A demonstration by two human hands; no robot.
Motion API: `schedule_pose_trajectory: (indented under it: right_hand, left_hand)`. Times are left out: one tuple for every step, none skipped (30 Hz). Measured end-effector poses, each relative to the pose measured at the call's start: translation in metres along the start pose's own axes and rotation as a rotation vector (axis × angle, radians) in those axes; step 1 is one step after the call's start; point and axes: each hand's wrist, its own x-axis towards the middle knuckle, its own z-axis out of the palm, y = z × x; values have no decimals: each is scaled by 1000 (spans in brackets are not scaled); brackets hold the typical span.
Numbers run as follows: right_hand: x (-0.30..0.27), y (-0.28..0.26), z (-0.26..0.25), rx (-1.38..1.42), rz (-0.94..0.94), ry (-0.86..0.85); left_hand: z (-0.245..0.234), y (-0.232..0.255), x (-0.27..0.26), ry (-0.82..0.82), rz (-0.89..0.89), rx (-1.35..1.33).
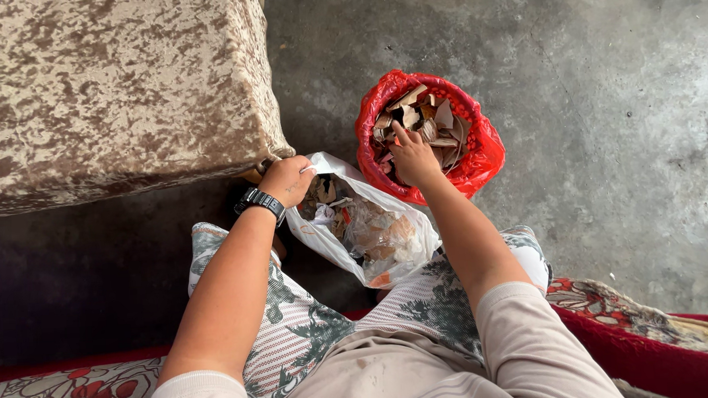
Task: The person sits on a patterned floor covering and transfers small pieces of cardboard and paper from a red plastic bag into a white plastic bag. The person handles the items one at a time, occasionally folding or breaking larger pieces before placing them into the white bag.
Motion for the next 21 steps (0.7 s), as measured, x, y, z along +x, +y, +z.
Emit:
schedule_pose_trajectory:
  right_hand:
    - [-1,4,7,34,6,-6]
    - [-1,8,13,68,12,-13]
    - [0,12,18,88,28,-10]
    - [1,17,23,108,45,-9]
    - [2,21,26,128,63,-8]
    - [6,24,26,110,65,34]
    - [10,27,25,93,67,76]
    - [11,28,22,76,67,117]
    - [9,30,19,124,95,128]
    - [6,32,13,173,122,141]
    - [3,33,6,222,150,153]
    - [1,35,-1,243,187,161]
    - [-1,36,-8,264,223,170]
    - [-3,35,-14,286,260,177]
    - [-5,36,-18,369,279,215]
    - [-8,37,-22,452,297,254]
    - [-10,39,-24,536,316,292]
    - [-11,42,-26,566,333,320]
    - [-11,45,-27,597,350,348]
    - [-12,49,-27,627,367,376]
    - [-10,54,-28,598,367,375]
  left_hand:
    - [-1,1,0,-4,-6,0]
    - [-1,1,0,-10,-11,0]
    - [-1,1,0,-15,-17,0]
    - [-1,2,-1,-9,-10,3]
    - [-1,1,-1,-3,-3,7]
    - [-1,2,1,5,7,11]
    - [-1,2,2,-3,-11,10]
    - [-1,1,2,-11,-30,10]
    - [0,1,2,-19,-50,10]
    - [0,0,2,-20,-48,11]
    - [0,-1,2,-20,-46,13]
    - [-1,-2,3,-21,-42,15]
    - [-1,-3,3,-18,-35,18]
    - [-1,-4,3,-16,-29,21]
    - [-1,-5,3,-13,-23,23]
    - [-1,-6,3,-16,-22,25]
    - [-1,-6,3,-19,-20,26]
    - [-1,-6,3,-22,-19,27]
    - [-1,-6,4,-19,-18,27]
    - [-2,-6,3,-15,-17,27]
    - [-2,-6,3,-12,-17,27]
